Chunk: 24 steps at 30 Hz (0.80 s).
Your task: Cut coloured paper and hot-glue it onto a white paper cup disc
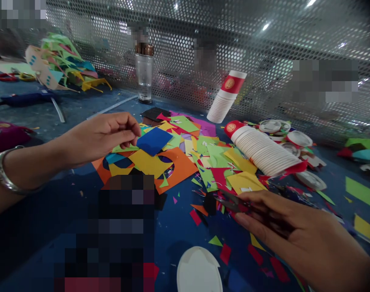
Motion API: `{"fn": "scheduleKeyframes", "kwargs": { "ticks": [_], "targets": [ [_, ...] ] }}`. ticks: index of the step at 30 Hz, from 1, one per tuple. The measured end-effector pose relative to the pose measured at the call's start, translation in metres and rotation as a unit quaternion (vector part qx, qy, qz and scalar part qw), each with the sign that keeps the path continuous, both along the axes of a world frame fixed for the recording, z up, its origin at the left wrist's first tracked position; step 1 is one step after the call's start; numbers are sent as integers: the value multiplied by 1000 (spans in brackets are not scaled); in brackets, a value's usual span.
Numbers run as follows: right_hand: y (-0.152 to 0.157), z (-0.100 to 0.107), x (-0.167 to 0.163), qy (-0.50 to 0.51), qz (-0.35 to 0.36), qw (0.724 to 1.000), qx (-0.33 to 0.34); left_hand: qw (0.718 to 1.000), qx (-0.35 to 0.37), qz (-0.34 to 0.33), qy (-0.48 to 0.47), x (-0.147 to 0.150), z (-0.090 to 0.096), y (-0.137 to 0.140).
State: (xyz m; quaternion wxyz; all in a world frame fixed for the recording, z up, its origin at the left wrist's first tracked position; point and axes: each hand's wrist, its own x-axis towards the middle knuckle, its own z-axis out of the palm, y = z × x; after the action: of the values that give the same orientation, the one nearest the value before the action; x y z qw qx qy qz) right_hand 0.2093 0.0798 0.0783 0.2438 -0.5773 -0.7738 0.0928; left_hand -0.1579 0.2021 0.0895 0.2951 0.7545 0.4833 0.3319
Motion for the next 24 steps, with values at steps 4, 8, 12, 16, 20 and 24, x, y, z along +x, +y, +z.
{"fn": "scheduleKeyframes", "kwargs": {
  "ticks": [4, 8, 12, 16, 20, 24],
  "targets": [
    [0, 1, -1, -13, 5, 1000, 0, 1000, 16, 16, -11, -3, -1, 1],
    [-2, 1, 0, -31, -3, 999, -4, 1000, 20, 12, -16, -7, -2, 0],
    [-2, 1, 0, -29, -3, 1000, 0, 1000, 9, 11, -5, -8, -1, -3],
    [0, 4, 4, -39, 14, 999, -22, 999, -11, -12, 45, -6, 3, -7],
    [-1, 7, 7, -46, 3, 998, -46, 998, -35, -17, 56, -5, 5, -9],
    [-4, 6, 3, -23, -24, 997, -65, 998, -29, -16, 58, -6, 3, -7]
  ]
}}
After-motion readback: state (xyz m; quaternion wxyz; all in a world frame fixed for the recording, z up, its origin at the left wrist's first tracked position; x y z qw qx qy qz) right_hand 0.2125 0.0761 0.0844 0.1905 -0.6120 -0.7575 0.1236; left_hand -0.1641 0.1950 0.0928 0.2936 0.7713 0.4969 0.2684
